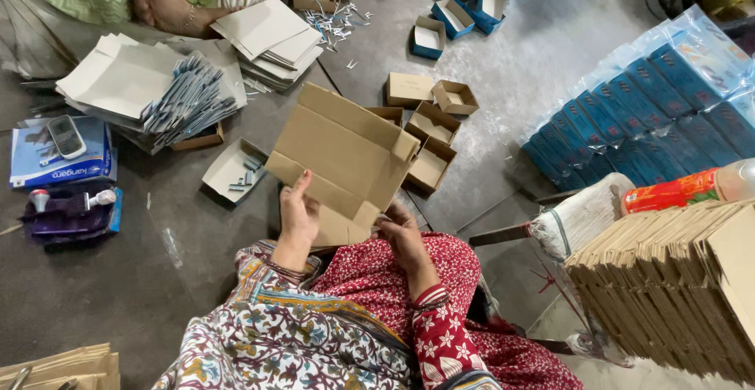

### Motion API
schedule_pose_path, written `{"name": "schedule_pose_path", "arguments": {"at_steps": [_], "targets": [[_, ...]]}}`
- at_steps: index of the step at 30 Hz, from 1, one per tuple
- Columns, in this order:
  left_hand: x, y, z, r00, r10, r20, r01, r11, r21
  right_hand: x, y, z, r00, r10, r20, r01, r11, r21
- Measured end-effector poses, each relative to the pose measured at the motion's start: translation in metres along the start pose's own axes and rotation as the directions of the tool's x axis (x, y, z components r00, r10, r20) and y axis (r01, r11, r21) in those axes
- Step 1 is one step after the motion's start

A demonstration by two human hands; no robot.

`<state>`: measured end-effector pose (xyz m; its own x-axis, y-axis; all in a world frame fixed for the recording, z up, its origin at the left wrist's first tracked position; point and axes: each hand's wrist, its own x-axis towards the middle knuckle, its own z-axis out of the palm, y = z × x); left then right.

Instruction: The person sits on the floor and folds flat cardboard sheets into small rectangular boxes. They repeatedly pick up a sheet, fold the side flaps, and place the finished box on a growing pile. Another person works nearby with similar materials.

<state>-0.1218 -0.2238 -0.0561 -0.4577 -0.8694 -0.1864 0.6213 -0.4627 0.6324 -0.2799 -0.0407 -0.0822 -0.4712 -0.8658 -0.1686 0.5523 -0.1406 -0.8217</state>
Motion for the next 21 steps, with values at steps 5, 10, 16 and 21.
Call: {"name": "schedule_pose_path", "arguments": {"at_steps": [5, 10, 16, 21], "targets": [[-0.006, 0.012, -0.013, 0.990, -0.127, 0.062, 0.111, 0.971, 0.212, -0.004, -0.010, -0.005, 0.964, -0.049, -0.263, 0.069, 0.995, 0.069], [-0.007, -0.003, -0.020, 0.940, -0.275, 0.199, 0.140, 0.848, 0.511, -0.018, -0.032, 0.011, 0.973, -0.179, -0.147, 0.186, 0.982, 0.036], [0.003, 0.006, -0.038, 0.897, -0.386, 0.217, 0.216, 0.810, 0.545, -0.021, -0.035, 0.021, 0.991, -0.114, -0.074, 0.118, 0.992, 0.050], [0.001, 0.005, -0.041, 0.863, -0.460, 0.209, 0.229, 0.725, 0.650, -0.022, -0.032, 0.018, 0.975, -0.068, -0.210, 0.072, 0.997, 0.012]]}}
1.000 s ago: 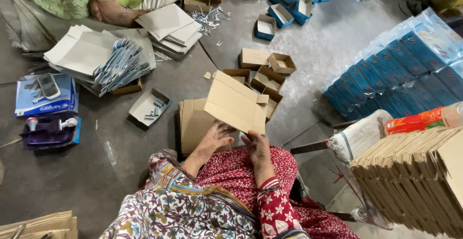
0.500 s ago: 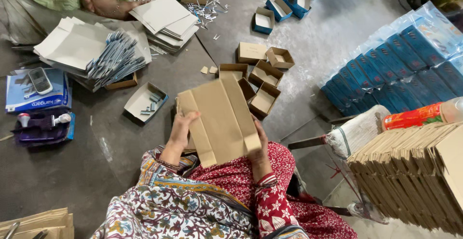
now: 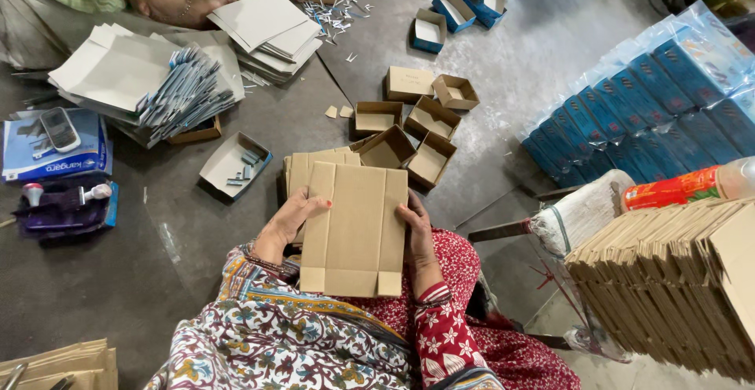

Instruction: The person sits on the floor and folds flat cardboard sheets into small rectangular boxes. They repeatedly pick up a sheet, fold the side flaps, and place the finished box on a growing pile. Another person works nearby with similar materials.

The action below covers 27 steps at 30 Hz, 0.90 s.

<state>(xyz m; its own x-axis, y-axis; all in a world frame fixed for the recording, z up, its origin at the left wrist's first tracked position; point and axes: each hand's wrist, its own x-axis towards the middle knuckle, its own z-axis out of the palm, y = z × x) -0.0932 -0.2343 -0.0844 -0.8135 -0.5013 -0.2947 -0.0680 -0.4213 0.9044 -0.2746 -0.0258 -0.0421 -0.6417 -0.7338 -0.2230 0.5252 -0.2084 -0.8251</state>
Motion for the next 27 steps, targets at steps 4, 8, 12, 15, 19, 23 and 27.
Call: {"name": "schedule_pose_path", "arguments": {"at_steps": [4, 8, 12, 15, 19, 23, 27], "targets": [[0.001, -0.003, 0.015, 0.996, -0.084, 0.025, 0.083, 0.996, 0.030, -0.007, -0.005, 0.003, 0.997, -0.065, 0.052, 0.065, 0.998, 0.000], [0.001, 0.004, 0.030, 0.999, 0.033, -0.038, -0.037, 0.994, -0.105, -0.010, -0.006, 0.005, 1.000, -0.010, 0.022, 0.010, 1.000, -0.013], [0.001, 0.007, 0.039, 0.991, 0.056, -0.125, -0.061, 0.997, -0.038, -0.002, 0.002, -0.003, 1.000, -0.019, -0.010, 0.018, 1.000, -0.015], [0.004, 0.004, 0.042, 0.987, 0.064, -0.148, -0.081, 0.990, -0.111, 0.005, 0.010, -0.015, 0.998, -0.059, -0.019, 0.058, 0.998, -0.040], [0.009, -0.001, 0.041, 0.990, 0.005, -0.144, -0.028, 0.987, -0.159, 0.012, 0.022, -0.033, 0.994, -0.105, -0.010, 0.105, 0.994, -0.027], [0.011, -0.003, 0.041, 0.987, -0.132, -0.095, 0.098, 0.949, -0.299, 0.023, 0.036, -0.052, 0.961, -0.225, 0.159, 0.232, 0.972, -0.027], [0.010, -0.008, 0.048, 0.989, 0.038, -0.141, -0.086, 0.932, -0.353, 0.038, 0.046, -0.067, 0.966, -0.227, 0.122, 0.228, 0.974, -0.001]]}}
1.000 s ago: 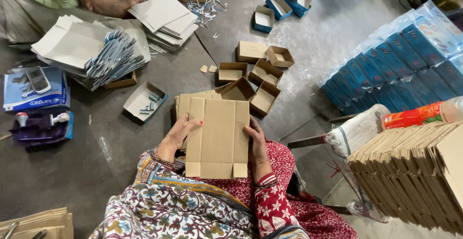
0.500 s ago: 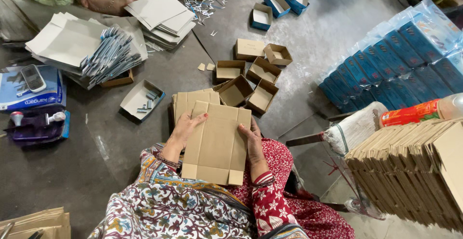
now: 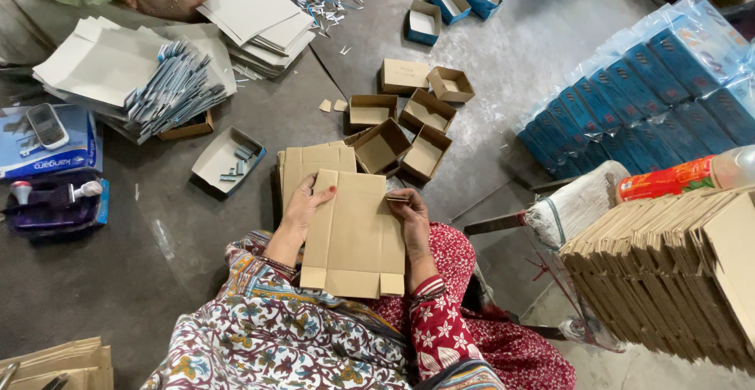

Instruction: The person sits on the floor and folds flat cardboard sheets into small rectangular boxes. They repeatedly pick up a sheet, fold the side flaps, and place the finished box on a growing pile. Another person works nearby with similar materials.

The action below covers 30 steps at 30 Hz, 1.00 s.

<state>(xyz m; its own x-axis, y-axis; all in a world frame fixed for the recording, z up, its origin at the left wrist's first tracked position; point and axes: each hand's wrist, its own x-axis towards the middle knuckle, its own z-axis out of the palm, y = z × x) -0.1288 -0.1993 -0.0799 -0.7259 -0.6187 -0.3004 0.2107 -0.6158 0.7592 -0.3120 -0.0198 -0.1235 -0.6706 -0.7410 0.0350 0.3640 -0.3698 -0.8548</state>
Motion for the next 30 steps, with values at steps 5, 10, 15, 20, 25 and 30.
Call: {"name": "schedule_pose_path", "arguments": {"at_steps": [5, 10, 15, 20, 25, 30], "targets": [[-0.003, -0.005, 0.009, 0.996, 0.079, 0.044, -0.071, 0.986, -0.150, 0.007, -0.002, -0.003, 0.990, 0.086, -0.114, -0.087, 0.996, -0.007], [-0.015, 0.009, 0.018, 0.975, 0.120, 0.188, -0.092, 0.984, -0.150, 0.003, -0.008, 0.001, 0.984, 0.138, -0.116, -0.136, 0.990, 0.026], [-0.018, 0.013, 0.016, 0.966, 0.134, 0.223, -0.112, 0.988, -0.106, 0.003, -0.002, -0.007, 0.988, 0.142, -0.062, -0.142, 0.990, 0.004], [-0.007, 0.006, 0.005, 0.975, 0.042, 0.219, -0.020, 0.995, -0.099, 0.007, -0.001, -0.007, 0.989, 0.147, -0.010, -0.147, 0.989, 0.031], [-0.007, 0.003, 0.004, 0.972, 0.128, 0.197, -0.078, 0.967, -0.245, -0.005, -0.020, 0.013, 0.957, 0.279, -0.078, -0.271, 0.957, 0.102], [-0.008, 0.005, 0.004, 0.993, 0.072, 0.098, -0.026, 0.915, -0.403, -0.013, -0.030, 0.025, 0.955, 0.297, -0.015, -0.295, 0.952, 0.080]]}}
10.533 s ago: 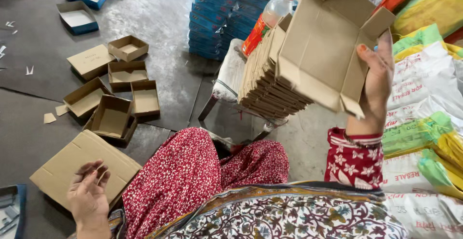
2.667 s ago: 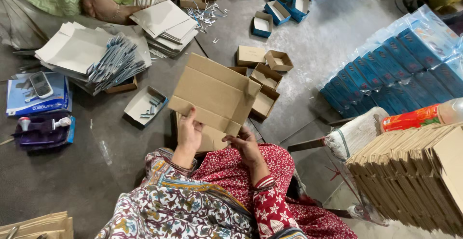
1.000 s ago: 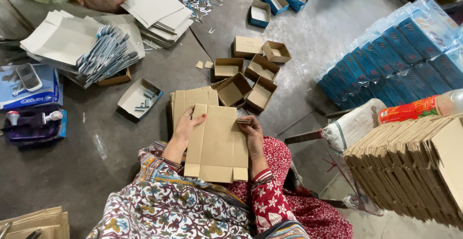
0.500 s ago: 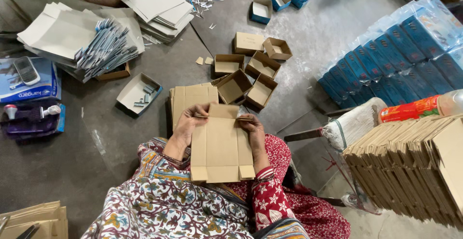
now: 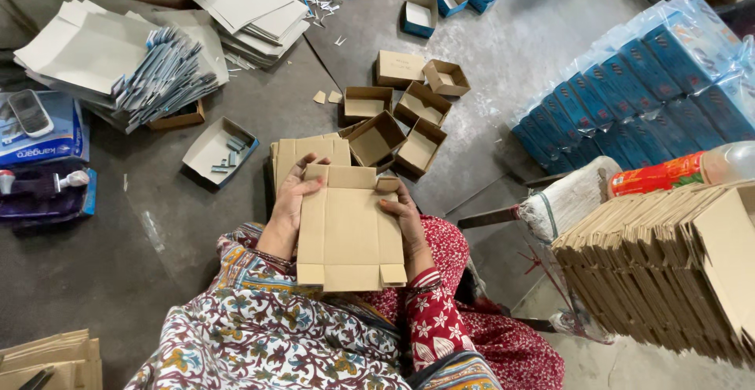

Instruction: The person sits on the floor and folds flat cardboard sheets into small rectangular boxes. They repeatedly pick up a sheet, fold the side flaps, and place the finished box on a growing pile. Another person works nearby with similar materials.

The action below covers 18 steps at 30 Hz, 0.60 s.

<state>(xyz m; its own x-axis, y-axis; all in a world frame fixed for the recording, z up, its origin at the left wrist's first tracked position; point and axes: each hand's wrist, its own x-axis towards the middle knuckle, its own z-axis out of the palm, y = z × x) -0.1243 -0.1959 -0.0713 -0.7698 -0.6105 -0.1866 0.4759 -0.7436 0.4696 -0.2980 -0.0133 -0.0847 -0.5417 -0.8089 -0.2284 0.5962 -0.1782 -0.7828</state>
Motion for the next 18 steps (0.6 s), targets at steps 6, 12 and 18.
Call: {"name": "schedule_pose_path", "arguments": {"at_steps": [6, 12, 18], "targets": [[0.004, -0.008, 0.005, 1.000, 0.021, 0.014, -0.022, 0.992, 0.124, 0.015, 0.012, -0.017, 0.986, -0.163, -0.034, 0.164, 0.986, 0.029], [-0.001, -0.002, 0.019, 0.988, 0.041, 0.152, -0.088, 0.944, 0.318, 0.019, 0.019, -0.029, 0.987, -0.156, -0.037, 0.157, 0.987, 0.038], [0.002, 0.003, 0.011, 0.993, 0.035, 0.117, -0.087, 0.874, 0.477, 0.024, 0.023, -0.022, 0.993, -0.109, 0.036, 0.110, 0.993, -0.051]]}}
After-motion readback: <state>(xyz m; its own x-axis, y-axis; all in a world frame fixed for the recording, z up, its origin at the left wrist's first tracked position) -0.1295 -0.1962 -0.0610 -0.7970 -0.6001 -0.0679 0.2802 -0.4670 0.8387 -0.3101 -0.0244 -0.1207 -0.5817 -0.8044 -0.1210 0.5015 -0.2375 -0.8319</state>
